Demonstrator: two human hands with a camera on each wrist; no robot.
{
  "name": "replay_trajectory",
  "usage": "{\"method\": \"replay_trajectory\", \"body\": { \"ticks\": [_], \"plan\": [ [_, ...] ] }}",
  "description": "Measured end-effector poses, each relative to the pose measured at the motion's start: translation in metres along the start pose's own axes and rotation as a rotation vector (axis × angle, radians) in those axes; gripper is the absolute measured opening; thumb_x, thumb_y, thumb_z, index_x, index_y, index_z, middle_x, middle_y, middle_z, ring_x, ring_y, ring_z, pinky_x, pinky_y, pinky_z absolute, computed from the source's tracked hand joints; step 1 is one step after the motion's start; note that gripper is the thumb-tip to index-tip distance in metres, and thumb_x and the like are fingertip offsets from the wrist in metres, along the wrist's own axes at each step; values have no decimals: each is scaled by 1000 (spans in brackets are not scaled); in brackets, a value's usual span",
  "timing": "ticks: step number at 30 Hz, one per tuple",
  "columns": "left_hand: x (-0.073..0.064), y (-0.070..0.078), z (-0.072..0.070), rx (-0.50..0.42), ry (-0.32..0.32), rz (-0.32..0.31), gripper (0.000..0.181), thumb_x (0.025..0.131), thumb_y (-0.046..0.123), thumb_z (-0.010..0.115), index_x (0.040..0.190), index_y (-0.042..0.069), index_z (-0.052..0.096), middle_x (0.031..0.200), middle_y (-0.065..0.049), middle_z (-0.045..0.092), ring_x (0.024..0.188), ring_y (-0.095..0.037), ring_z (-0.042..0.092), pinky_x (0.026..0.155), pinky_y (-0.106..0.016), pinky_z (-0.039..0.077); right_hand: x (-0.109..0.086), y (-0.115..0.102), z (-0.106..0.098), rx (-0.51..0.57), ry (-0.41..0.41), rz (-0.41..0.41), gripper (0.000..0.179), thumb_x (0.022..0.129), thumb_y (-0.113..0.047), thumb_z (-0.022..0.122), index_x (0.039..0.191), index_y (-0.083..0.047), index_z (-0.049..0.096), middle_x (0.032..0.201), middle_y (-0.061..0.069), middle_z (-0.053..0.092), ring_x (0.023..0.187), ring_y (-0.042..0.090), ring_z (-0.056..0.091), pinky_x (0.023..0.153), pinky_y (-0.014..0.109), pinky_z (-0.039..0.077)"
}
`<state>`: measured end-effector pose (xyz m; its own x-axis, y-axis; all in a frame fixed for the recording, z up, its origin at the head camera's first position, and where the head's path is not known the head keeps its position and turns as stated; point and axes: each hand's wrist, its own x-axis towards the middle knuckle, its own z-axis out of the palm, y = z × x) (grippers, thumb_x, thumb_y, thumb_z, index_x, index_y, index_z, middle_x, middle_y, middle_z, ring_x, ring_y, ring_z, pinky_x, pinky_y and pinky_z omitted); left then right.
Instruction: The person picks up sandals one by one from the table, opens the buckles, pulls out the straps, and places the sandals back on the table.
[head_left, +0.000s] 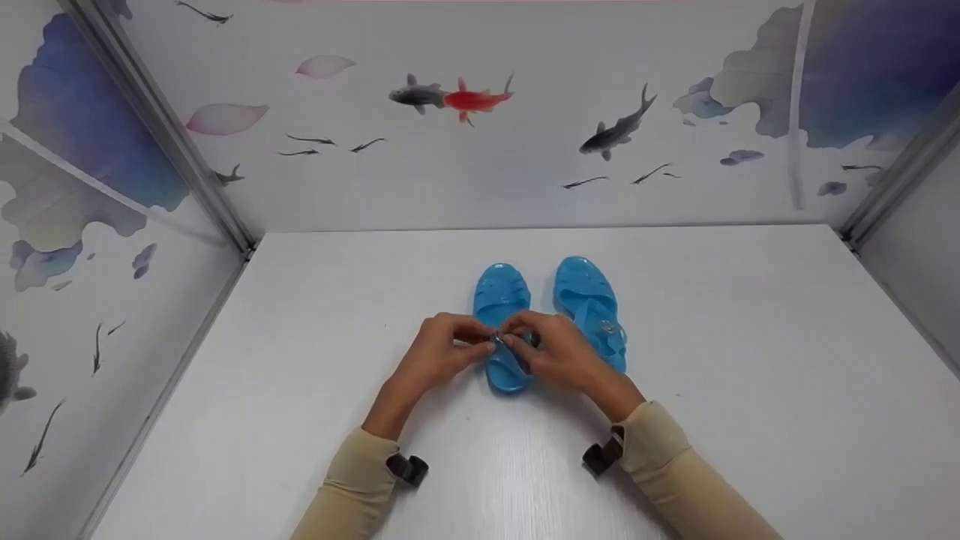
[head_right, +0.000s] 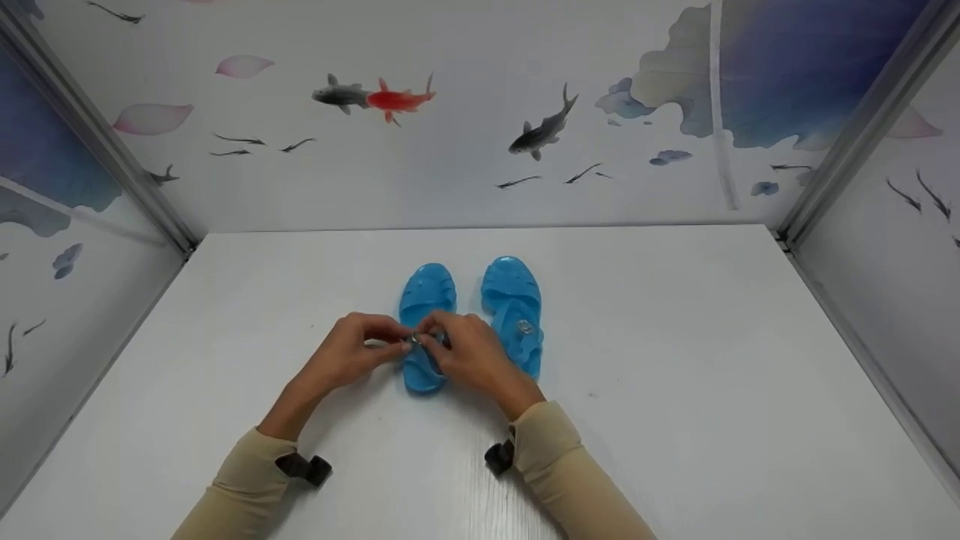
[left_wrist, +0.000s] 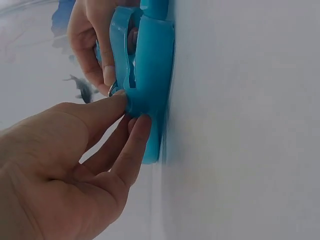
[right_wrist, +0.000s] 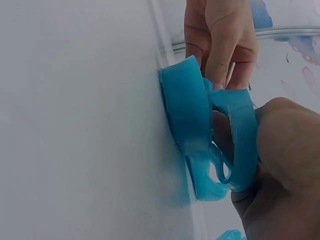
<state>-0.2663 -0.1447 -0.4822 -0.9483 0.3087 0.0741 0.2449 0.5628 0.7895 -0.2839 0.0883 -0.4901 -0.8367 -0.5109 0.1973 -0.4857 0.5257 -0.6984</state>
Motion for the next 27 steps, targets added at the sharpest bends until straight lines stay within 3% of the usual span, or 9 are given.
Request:
{"method": "replay_trajectory", "body": {
  "ticks": [13, 21, 27],
  "plan": [
    [1, -4, -3, -60, 8, -7, 17, 102, 21, 77, 116, 11, 78, 111, -5, 84, 103, -15, 81, 89, -34, 66, 1, 1, 3, 32, 13, -24, 15, 107, -21, 71, 121, -16, 74, 107, -2, 81, 85, 12, 68, 74, 26, 59],
    [0, -8, -4, -131, -23, 5, 15, 100, 19, 80, 113, 11, 78, 113, -4, 84, 107, -15, 81, 93, -34, 66, 1, 4, 3, 28, 12, -56, 17, 107, -20, 72, 123, -17, 75, 117, -3, 80, 103, 14, 72, 94, 35, 64],
    [2, -6, 1, -117, 27, 10, 11, 98, 19, 83, 107, 13, 81, 107, -2, 84, 101, -14, 81, 90, -32, 66, 2, 6, 3, -22, 47, -83, 17, 107, -19, 71, 123, -15, 77, 114, -2, 78, 96, 12, 68, 85, 29, 61]
  ]
}}
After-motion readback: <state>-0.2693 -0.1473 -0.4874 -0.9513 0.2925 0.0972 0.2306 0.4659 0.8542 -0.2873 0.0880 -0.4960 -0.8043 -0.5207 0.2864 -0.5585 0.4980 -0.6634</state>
